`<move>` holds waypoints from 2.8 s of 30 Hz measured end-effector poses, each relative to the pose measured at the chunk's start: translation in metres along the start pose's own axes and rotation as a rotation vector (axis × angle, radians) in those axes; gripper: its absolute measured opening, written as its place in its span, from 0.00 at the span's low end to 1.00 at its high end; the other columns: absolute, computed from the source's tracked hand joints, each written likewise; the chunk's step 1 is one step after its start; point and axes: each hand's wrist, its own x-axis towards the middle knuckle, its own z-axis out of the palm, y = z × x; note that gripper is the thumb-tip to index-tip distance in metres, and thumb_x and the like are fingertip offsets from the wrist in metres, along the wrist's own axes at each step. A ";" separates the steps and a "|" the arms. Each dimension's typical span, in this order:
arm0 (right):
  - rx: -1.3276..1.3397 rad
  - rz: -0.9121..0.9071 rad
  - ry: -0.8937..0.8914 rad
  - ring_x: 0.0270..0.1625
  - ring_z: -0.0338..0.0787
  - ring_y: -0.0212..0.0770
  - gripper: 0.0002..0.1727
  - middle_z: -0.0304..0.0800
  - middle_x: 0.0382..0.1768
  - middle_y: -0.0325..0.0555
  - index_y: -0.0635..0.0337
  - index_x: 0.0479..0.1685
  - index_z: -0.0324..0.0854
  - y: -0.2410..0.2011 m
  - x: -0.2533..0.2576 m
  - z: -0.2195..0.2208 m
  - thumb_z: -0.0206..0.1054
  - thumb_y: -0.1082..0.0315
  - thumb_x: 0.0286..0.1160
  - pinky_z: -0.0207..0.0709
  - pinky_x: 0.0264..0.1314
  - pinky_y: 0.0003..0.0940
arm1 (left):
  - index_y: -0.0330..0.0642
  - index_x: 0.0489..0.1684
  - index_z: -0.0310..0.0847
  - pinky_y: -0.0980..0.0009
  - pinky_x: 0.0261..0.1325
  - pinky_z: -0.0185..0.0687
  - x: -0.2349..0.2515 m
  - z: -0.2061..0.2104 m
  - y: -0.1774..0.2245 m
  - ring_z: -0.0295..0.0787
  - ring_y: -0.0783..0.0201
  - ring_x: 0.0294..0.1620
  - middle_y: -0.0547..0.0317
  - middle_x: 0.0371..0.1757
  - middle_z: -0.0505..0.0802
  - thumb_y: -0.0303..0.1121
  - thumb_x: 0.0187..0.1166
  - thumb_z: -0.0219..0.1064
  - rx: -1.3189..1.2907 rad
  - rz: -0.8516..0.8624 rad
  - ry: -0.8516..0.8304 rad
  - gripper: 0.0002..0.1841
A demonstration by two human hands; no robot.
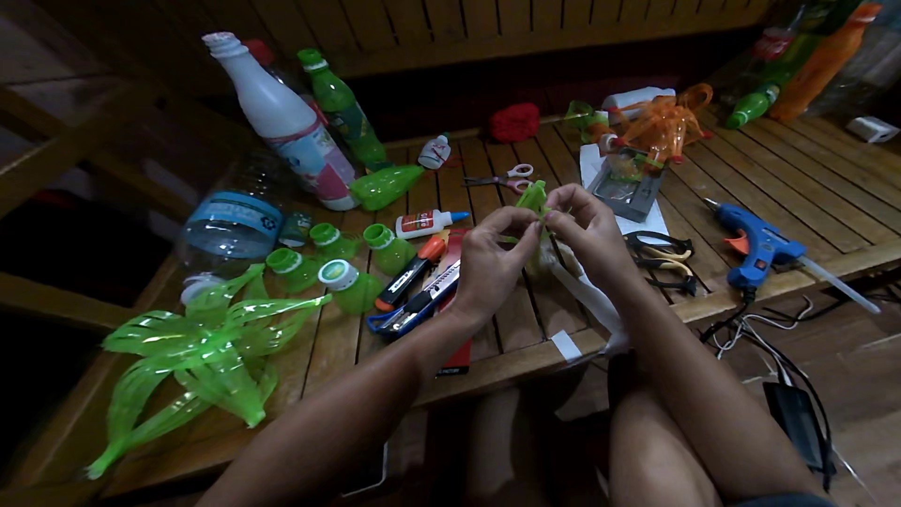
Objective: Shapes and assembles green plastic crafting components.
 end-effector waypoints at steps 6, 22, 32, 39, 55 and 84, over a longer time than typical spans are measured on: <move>0.004 0.004 -0.008 0.39 0.82 0.19 0.03 0.80 0.36 0.28 0.53 0.42 0.77 -0.001 -0.001 0.000 0.61 0.70 0.75 0.78 0.43 0.17 | 0.36 0.48 0.86 0.83 0.45 0.84 -0.001 0.000 -0.001 0.88 0.79 0.40 0.61 0.44 0.91 0.27 0.81 0.69 -0.005 -0.002 0.007 0.06; 0.005 -0.019 -0.008 0.41 0.82 0.19 0.02 0.81 0.37 0.28 0.53 0.41 0.77 0.001 0.000 -0.001 0.61 0.70 0.75 0.79 0.46 0.18 | 0.35 0.52 0.85 0.83 0.43 0.84 -0.001 0.000 0.000 0.88 0.79 0.40 0.60 0.45 0.92 0.29 0.83 0.66 0.045 0.023 0.004 0.09; -0.018 -0.028 -0.002 0.39 0.80 0.18 0.03 0.80 0.36 0.29 0.56 0.42 0.77 0.000 0.000 0.000 0.60 0.71 0.75 0.75 0.44 0.16 | 0.34 0.50 0.85 0.83 0.46 0.85 -0.001 0.001 0.000 0.89 0.78 0.43 0.58 0.46 0.92 0.27 0.80 0.71 0.056 0.039 0.002 0.08; -0.008 -0.044 -0.006 0.38 0.80 0.17 0.03 0.80 0.35 0.29 0.57 0.43 0.77 0.000 -0.001 0.000 0.60 0.72 0.76 0.75 0.43 0.15 | 0.33 0.49 0.85 0.83 0.47 0.86 0.000 0.002 -0.001 0.89 0.79 0.42 0.58 0.46 0.91 0.26 0.79 0.71 0.036 0.025 0.001 0.08; -0.014 -0.067 -0.024 0.42 0.81 0.19 0.04 0.80 0.37 0.31 0.59 0.44 0.77 0.001 -0.001 0.000 0.59 0.73 0.76 0.76 0.48 0.17 | 0.34 0.49 0.85 0.84 0.46 0.85 0.000 0.002 -0.002 0.88 0.80 0.42 0.60 0.45 0.91 0.26 0.78 0.72 0.010 0.052 -0.004 0.08; -0.047 -0.088 -0.033 0.43 0.81 0.18 0.05 0.81 0.39 0.30 0.59 0.44 0.78 0.001 -0.002 -0.001 0.59 0.71 0.76 0.77 0.50 0.17 | 0.34 0.48 0.86 0.84 0.45 0.84 -0.001 0.002 0.000 0.88 0.79 0.42 0.58 0.45 0.91 0.25 0.79 0.71 0.023 0.038 0.001 0.06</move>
